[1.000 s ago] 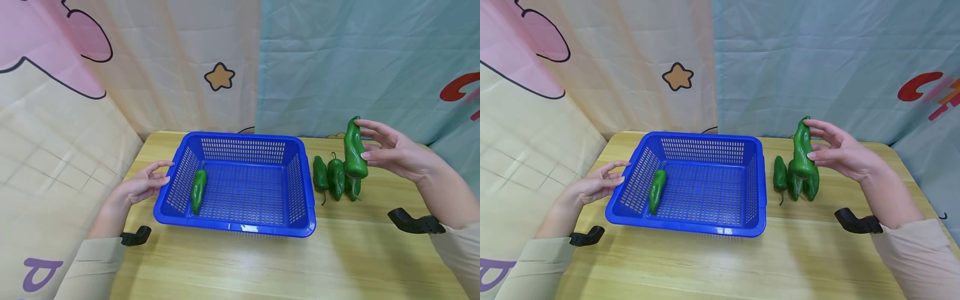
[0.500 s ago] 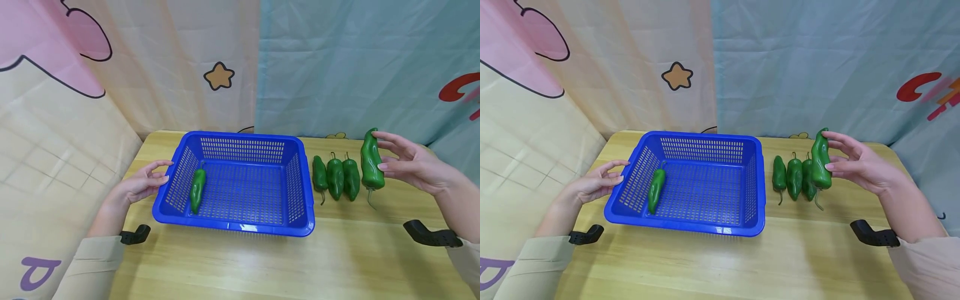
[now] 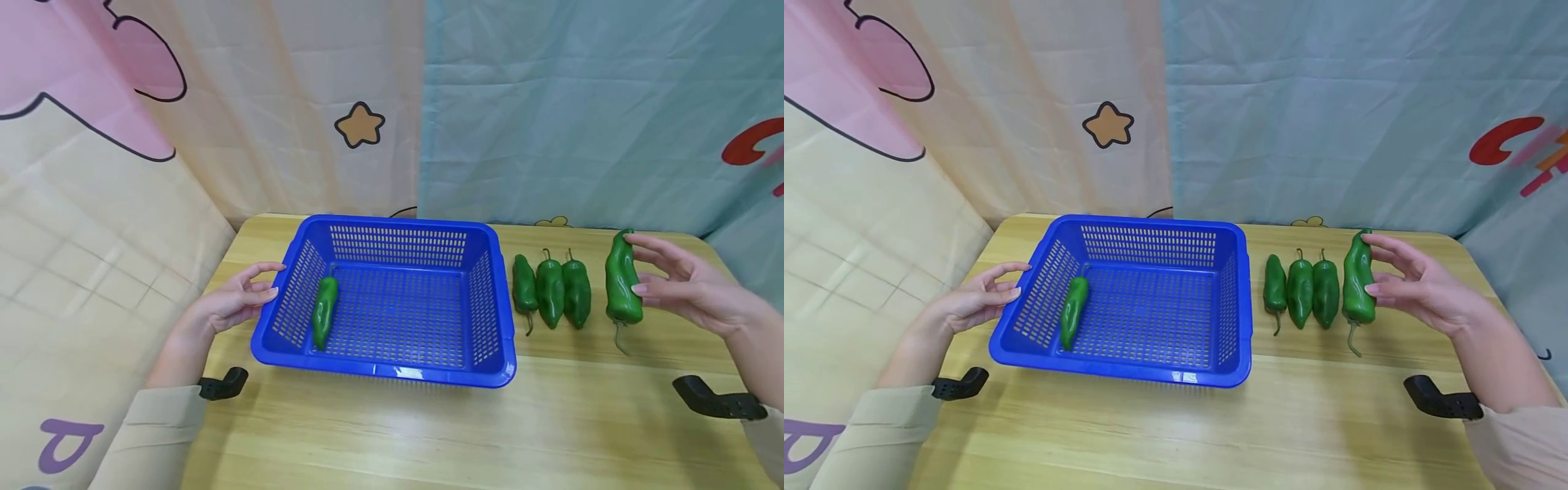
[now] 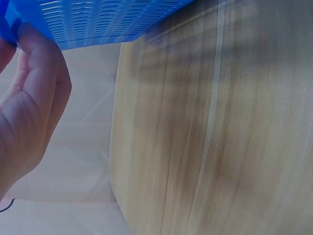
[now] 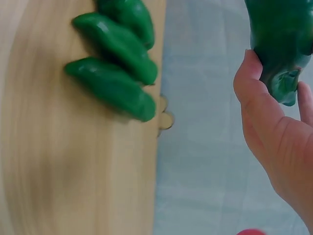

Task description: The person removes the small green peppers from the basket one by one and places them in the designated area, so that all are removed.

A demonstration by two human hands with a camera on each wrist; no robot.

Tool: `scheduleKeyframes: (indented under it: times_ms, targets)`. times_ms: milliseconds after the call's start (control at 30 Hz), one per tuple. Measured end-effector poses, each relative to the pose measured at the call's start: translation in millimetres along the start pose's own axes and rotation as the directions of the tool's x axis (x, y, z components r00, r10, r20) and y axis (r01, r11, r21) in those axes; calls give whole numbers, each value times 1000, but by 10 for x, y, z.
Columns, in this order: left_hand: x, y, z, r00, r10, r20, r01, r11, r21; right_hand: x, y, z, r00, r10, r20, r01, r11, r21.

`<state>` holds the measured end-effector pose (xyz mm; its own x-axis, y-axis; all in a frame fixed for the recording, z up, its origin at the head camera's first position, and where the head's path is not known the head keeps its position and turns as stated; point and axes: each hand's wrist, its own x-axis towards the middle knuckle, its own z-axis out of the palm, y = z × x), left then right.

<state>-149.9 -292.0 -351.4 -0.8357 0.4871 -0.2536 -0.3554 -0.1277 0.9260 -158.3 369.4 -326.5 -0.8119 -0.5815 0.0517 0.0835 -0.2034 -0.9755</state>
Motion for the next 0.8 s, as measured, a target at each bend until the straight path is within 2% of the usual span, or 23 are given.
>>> scheduleKeyframes:
  times_ms: [400, 733, 800]
  targets:
    - [5, 4, -2, 1000, 0, -4, 0, 1000, -9, -152, 295, -197, 998, 10, -69, -9, 1000, 17]
    - [-8, 2, -13, 1000, 5, 23, -4, 999, -46, -181, 521, -317, 999, -19, -44, 21, 998, 64]
    - [-3, -2, -14, 1000, 9, 24, -8, 999, -44, -184, 583, -345, 998, -29, -59, 33, 997, 69]
